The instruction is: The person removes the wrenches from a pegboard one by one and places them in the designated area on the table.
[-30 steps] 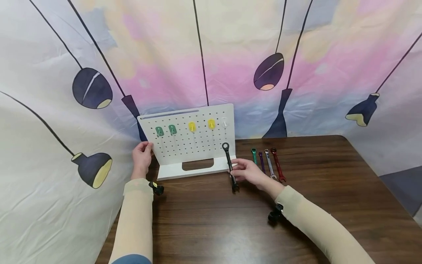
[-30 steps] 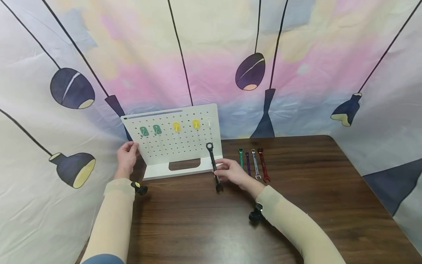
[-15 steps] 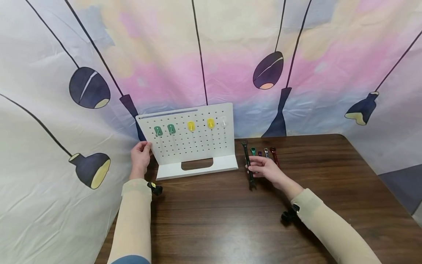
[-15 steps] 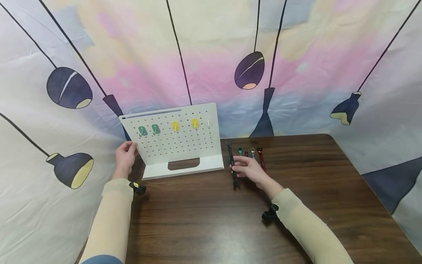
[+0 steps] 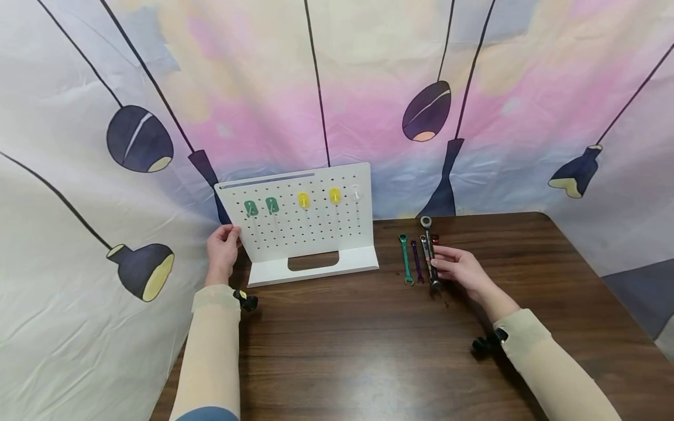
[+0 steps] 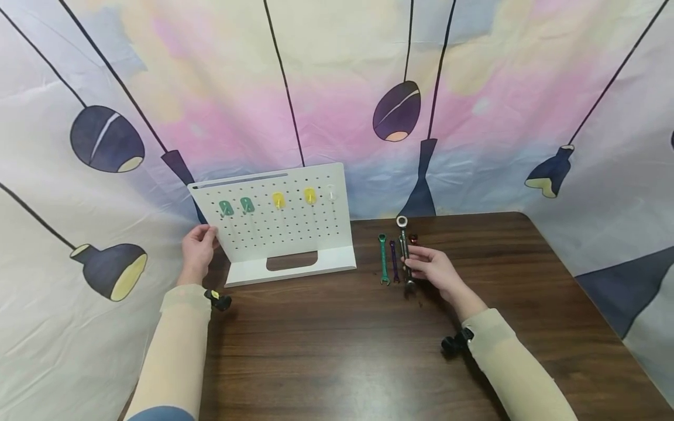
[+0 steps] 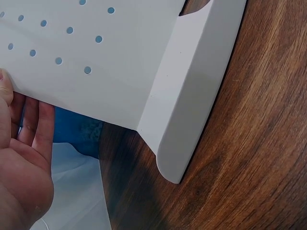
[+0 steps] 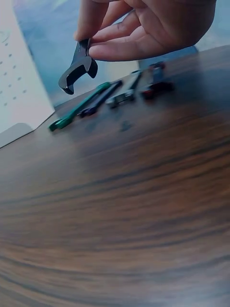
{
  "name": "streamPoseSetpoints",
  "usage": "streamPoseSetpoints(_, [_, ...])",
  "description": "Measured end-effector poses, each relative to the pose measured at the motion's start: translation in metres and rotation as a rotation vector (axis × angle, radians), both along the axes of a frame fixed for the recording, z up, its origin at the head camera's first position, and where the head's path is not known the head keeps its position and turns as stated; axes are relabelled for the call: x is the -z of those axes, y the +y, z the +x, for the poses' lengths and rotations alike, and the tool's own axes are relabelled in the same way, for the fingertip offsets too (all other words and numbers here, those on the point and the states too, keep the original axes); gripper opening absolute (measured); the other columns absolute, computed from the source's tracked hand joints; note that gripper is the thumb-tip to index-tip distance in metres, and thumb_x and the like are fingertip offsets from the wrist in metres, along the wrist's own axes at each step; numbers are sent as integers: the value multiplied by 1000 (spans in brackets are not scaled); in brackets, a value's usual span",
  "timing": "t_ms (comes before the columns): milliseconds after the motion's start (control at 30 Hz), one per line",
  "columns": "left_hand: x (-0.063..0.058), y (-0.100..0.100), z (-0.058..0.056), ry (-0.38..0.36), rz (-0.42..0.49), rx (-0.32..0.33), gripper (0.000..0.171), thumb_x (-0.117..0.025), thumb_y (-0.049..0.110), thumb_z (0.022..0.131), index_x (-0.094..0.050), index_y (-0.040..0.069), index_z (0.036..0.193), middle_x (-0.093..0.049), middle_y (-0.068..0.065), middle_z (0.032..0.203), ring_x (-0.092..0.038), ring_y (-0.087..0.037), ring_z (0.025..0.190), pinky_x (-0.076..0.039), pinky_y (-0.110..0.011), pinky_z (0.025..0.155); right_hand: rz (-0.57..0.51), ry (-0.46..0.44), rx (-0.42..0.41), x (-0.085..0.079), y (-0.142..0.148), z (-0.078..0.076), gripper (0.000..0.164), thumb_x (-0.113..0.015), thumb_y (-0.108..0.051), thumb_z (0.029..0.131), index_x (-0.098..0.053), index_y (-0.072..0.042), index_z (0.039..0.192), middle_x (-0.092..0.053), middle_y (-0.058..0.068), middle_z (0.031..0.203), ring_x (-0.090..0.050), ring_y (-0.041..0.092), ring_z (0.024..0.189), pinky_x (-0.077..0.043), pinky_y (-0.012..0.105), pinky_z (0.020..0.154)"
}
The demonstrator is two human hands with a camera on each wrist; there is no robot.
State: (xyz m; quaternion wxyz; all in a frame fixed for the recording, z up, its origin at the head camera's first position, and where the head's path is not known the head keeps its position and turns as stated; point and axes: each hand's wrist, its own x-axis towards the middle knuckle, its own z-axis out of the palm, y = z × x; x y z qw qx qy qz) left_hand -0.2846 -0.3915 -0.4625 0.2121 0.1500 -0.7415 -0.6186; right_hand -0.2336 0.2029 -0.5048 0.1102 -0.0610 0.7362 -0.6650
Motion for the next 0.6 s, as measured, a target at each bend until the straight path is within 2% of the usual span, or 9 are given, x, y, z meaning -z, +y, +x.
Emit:
streamPoseSetpoints(100, [0,-1,0,5,1,3,10,-66,20,109,-68,11,105,-64,6,96,-63,-8,89,-58,-33,91,5,-9,28,0,10,1,61,-69,-14,107,-43,8,157,-69,21,136,-72,2,97,-60,24,82])
streamPoseSetpoints(400, [0,-1,1,1,-8,8,15,-66,23,109,-69,8,109,-65,6,98,-64,-9,90,-58,-29,89,45,-19,78,1,34,-1,59,-69,-14,107,-44,11,155,-77,0,119,-71,-2,93,-60,22,79])
streamPoseSetpoints(467, [0,-1,1,0,-4,6,14,-67,22,108,-69,9,107,-65,5,98,-64,-9,90,-58,-29,89,56,-21,82,2,39,-2,60,-68,-15,107,-44,11,155,-77,-1,119,-71,-2,93,-60,22,79])
streamPoseSetpoints(600, [0,-1,1,9,0,3,10,-67,21,108,-71,13,104,-65,4,99,-64,-9,89,-58,-26,84,87,-25,81,4,48,-3,59,-67,-16,108,-43,12,155,-76,8,124,-70,-4,95,-60,22,81])
